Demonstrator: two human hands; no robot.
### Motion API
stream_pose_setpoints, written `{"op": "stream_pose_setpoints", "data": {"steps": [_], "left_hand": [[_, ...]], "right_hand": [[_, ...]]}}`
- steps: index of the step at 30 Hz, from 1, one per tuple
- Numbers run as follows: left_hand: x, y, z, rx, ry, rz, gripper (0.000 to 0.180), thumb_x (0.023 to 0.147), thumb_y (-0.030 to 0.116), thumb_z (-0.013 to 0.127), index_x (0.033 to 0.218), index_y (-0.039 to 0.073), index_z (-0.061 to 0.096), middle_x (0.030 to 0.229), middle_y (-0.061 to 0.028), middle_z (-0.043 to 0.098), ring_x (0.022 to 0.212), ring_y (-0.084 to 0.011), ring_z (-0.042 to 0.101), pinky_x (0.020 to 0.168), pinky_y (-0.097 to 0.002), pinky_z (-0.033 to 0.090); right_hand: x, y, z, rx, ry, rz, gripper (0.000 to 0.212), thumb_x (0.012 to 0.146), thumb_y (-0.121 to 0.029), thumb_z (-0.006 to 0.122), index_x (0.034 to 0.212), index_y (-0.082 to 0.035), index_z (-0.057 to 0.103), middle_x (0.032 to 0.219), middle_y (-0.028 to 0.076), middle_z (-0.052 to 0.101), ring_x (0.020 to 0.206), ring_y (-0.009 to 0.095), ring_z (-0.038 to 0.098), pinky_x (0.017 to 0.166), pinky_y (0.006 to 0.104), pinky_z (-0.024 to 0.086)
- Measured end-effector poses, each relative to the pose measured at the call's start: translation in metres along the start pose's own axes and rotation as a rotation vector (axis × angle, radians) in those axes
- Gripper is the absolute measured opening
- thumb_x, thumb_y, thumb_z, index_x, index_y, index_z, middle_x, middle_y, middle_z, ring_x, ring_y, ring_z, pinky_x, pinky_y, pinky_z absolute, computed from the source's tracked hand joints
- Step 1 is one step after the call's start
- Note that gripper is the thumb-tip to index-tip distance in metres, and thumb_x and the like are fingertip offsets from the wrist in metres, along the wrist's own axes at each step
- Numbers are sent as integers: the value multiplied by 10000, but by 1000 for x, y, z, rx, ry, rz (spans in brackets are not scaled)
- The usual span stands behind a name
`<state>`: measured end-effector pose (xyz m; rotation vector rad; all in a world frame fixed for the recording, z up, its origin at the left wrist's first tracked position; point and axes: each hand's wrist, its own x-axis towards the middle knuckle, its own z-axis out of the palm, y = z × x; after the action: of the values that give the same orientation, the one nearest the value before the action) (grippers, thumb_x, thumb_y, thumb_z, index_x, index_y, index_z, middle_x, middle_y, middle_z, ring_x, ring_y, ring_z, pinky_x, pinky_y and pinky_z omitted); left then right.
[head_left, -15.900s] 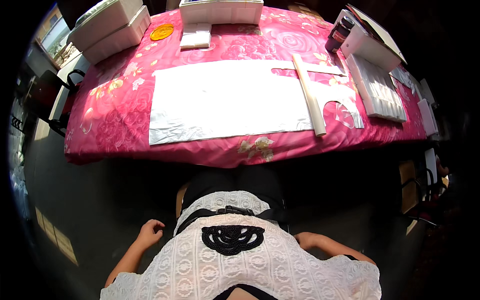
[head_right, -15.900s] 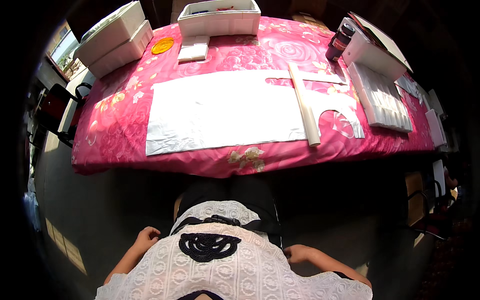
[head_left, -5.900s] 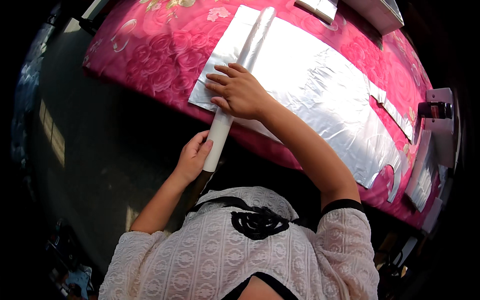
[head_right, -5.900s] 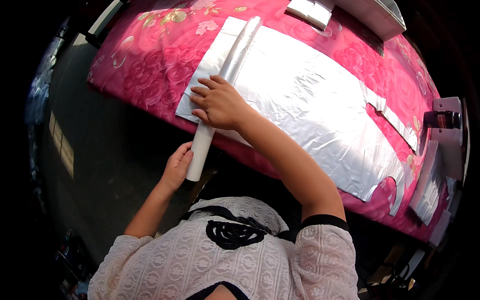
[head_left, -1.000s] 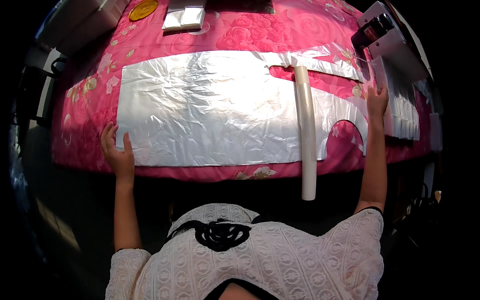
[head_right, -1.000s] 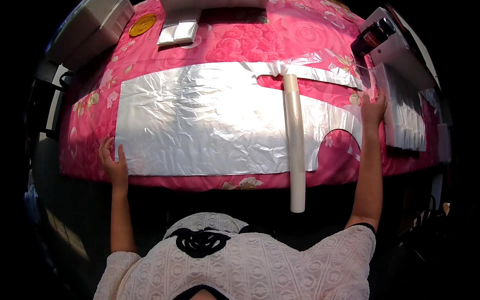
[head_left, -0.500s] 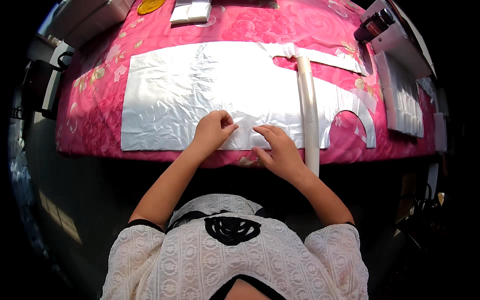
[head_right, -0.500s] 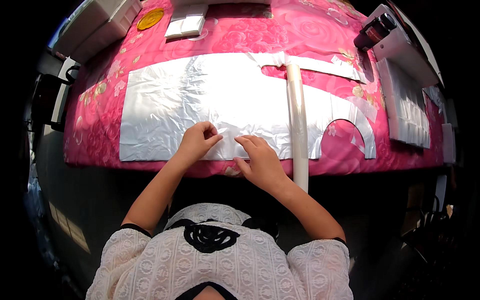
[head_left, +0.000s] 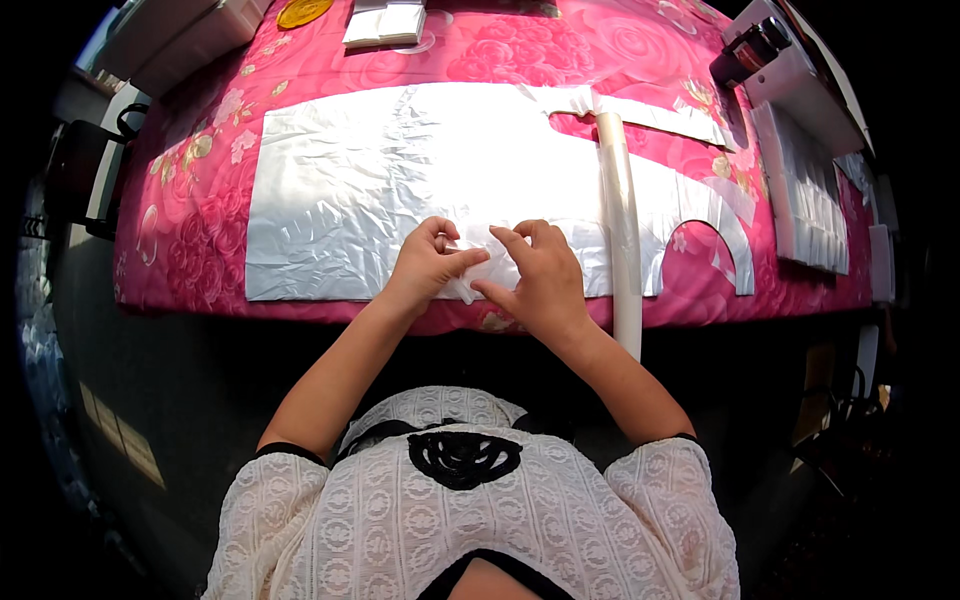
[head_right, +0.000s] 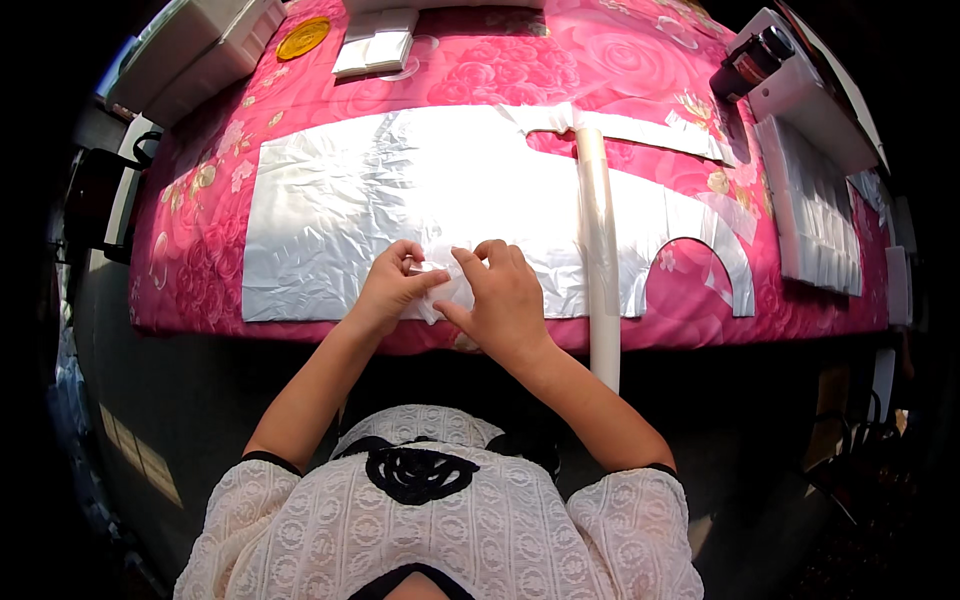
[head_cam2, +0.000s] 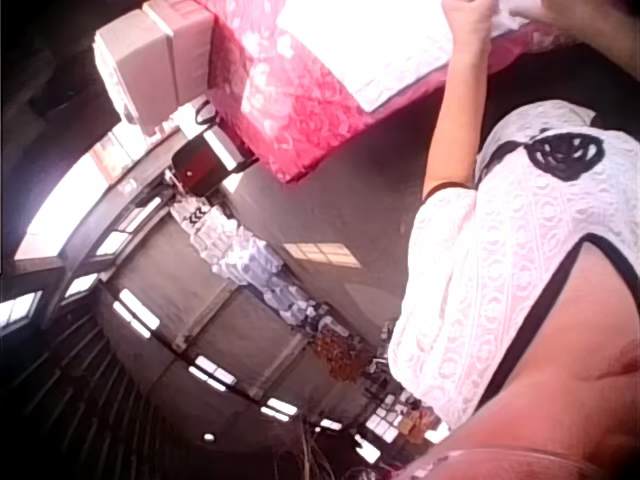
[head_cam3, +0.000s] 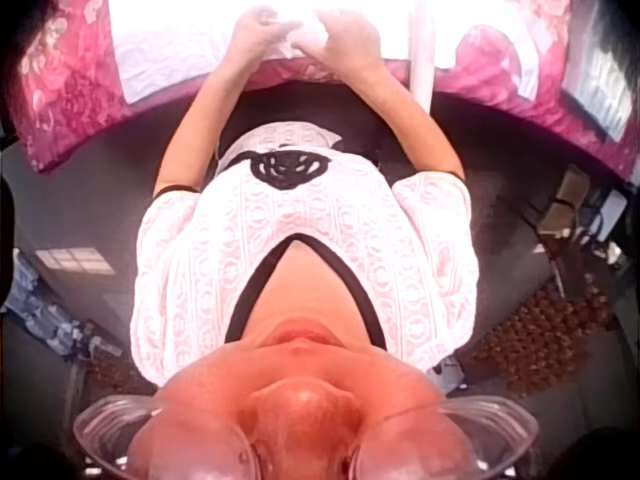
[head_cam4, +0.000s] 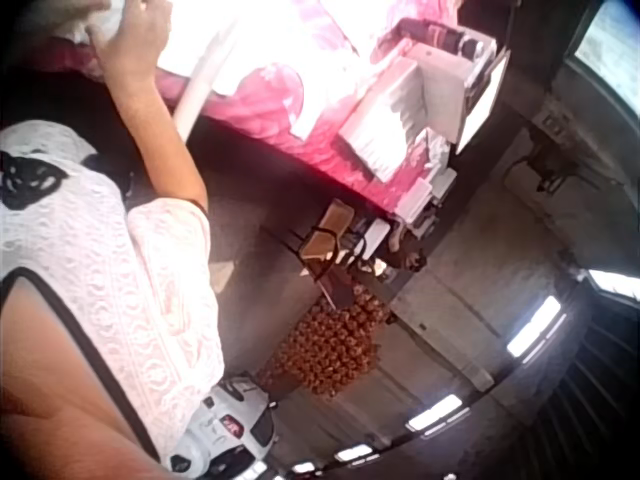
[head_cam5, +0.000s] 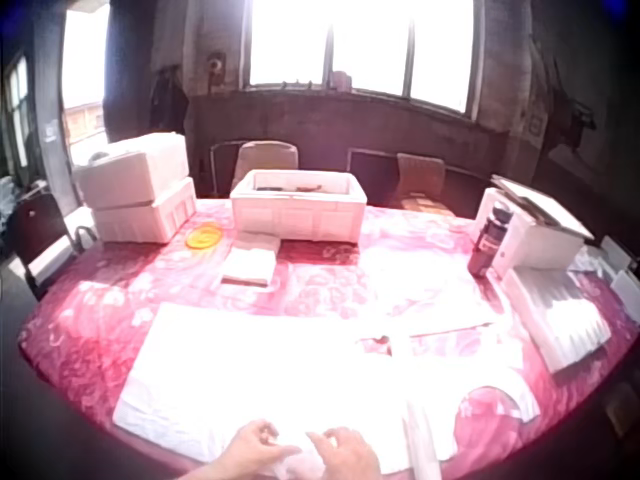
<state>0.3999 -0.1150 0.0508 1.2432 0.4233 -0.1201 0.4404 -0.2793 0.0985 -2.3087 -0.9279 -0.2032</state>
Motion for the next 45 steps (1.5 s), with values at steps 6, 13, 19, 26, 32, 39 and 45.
{"op": "stream_pose_setpoints", "data": {"steps": [6, 13, 19, 26, 32, 39, 45], "left_hand": [[0, 2, 1, 224, -1, 83, 439, 694, 139, 794, 981, 40, 477, 639, 7, 532, 528, -31, 452, 481, -169, 344], [3, 9, -9, 345, 95, 104, 481, 703, 214, 788, 1079, 52, 536, 687, 27, 520, 604, -34, 443, 528, -179, 357], [8, 3, -31, 549, 115, 164, 324, 721, 186, 744, 989, 51, 620, 682, 27, 514, 601, -42, 447, 545, -202, 375], [8, 6, -30, 732, 104, 226, 285, 730, 141, 730, 979, 41, 634, 646, 63, 444, 567, -26, 375, 520, -188, 333], [-2, 18, -44, 807, 178, 204, 295, 730, 114, 727, 999, 43, 632, 646, 48, 435, 573, -41, 385, 530, -192, 347], [-12, 27, -61, 1247, 292, 688, 333, 710, 70, 710, 1027, 40, 610, 984, -85, 587, 867, -213, 569, 742, -304, 472], [-5, 44, 15, 1163, 30, 920, 313, 754, 4, 613, 1064, 42, 584, 1077, -109, 590, 1023, -286, 549, 863, -365, 453]], "right_hand": [[0, 17, 12, 248, -111, 183, 163, 716, -170, 730, 781, -44, 649, 790, 38, 599, 703, 173, 545, 619, 288, 447], [6, 80, -23, 1112, -11, 671, 118, 817, -158, 668, 848, -55, 621, 725, -12, 578, 655, 53, 491, 613, 194, 392], [0, 251, -117, 1272, 442, 943, 101, 849, -205, 639, 867, -112, 604, 754, -29, 576, 655, 91, 525, 560, 241, 430], [-53, 420, -263, 615, 1096, 1092, 158, 844, -234, 601, 894, -85, 586, 776, 11, 589, 680, 132, 545, 601, 280, 425], [-37, 186, -142, -52, 402, 569, 406, 832, -244, 625, 1129, 13, 523, 1092, 129, 554, 953, 227, 529, 825, 339, 442], [-97, 77, -70, -147, -73, 255, 653, 770, -275, 671, 1282, 22, 393, 1268, 222, 399, 1144, 379, 406, 969, 455, 336], [-97, 94, -76, -104, -157, 168, 658, 823, -328, 592, 1342, -1, 352, 1416, 204, 287, 1287, 389, 291, 1051, 452, 260]]}}
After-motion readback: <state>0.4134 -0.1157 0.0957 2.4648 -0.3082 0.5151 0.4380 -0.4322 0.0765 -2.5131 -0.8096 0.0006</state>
